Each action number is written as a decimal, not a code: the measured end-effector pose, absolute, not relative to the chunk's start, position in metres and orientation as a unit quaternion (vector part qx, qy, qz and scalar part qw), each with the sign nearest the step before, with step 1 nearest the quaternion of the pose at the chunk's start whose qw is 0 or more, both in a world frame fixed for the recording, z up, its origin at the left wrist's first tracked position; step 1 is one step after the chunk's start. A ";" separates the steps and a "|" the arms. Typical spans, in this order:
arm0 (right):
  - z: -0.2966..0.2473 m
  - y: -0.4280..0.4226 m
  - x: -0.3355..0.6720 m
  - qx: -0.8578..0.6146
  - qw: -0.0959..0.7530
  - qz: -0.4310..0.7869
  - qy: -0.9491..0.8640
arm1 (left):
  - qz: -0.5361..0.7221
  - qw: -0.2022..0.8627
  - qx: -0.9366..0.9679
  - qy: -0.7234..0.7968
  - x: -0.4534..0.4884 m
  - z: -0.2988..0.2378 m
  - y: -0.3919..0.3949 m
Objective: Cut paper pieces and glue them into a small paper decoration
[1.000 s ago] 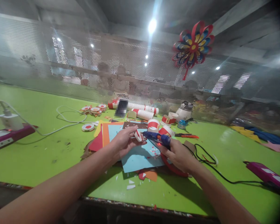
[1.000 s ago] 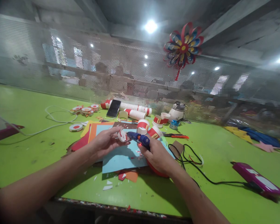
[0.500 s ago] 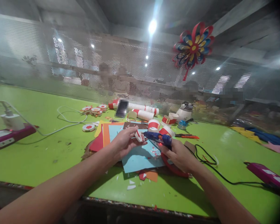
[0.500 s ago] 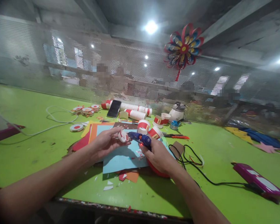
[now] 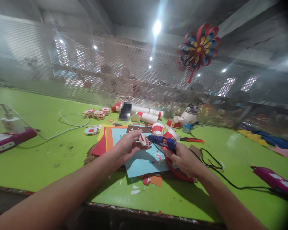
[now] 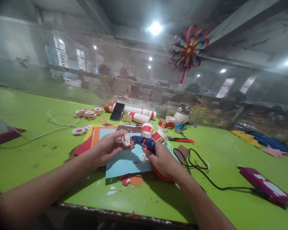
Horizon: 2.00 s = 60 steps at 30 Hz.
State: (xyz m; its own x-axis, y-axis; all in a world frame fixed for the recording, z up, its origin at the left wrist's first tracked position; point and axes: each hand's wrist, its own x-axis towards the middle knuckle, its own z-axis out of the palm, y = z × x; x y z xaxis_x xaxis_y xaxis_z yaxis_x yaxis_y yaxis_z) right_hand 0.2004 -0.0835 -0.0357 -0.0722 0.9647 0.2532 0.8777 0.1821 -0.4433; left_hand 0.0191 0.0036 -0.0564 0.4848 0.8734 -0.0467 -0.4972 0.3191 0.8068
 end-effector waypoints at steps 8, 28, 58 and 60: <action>-0.031 -0.083 0.200 -0.637 0.253 0.108 -0.720 | 0.442 0.776 0.382 0.239 0.017 -0.056 0.003; -0.029 -0.082 0.205 -0.647 0.318 0.267 -0.639 | 0.440 0.783 0.374 0.230 0.016 -0.055 0.002; -0.033 -0.074 0.223 -0.519 0.462 0.570 -0.439 | 0.420 0.779 0.400 0.239 0.015 -0.054 0.002; -0.032 -0.075 0.224 -0.516 0.463 0.569 -0.442 | 0.423 0.779 0.396 0.238 0.014 -0.054 0.003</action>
State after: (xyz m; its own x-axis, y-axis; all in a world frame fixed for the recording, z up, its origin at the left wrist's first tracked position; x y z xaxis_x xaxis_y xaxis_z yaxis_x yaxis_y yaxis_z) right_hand 0.2236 -0.0746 -0.0324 -0.0387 0.9833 -0.1780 -0.0699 -0.1804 -0.9811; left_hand 0.0144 0.0027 -0.0539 0.5287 0.8480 -0.0358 -0.4711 0.3282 0.8187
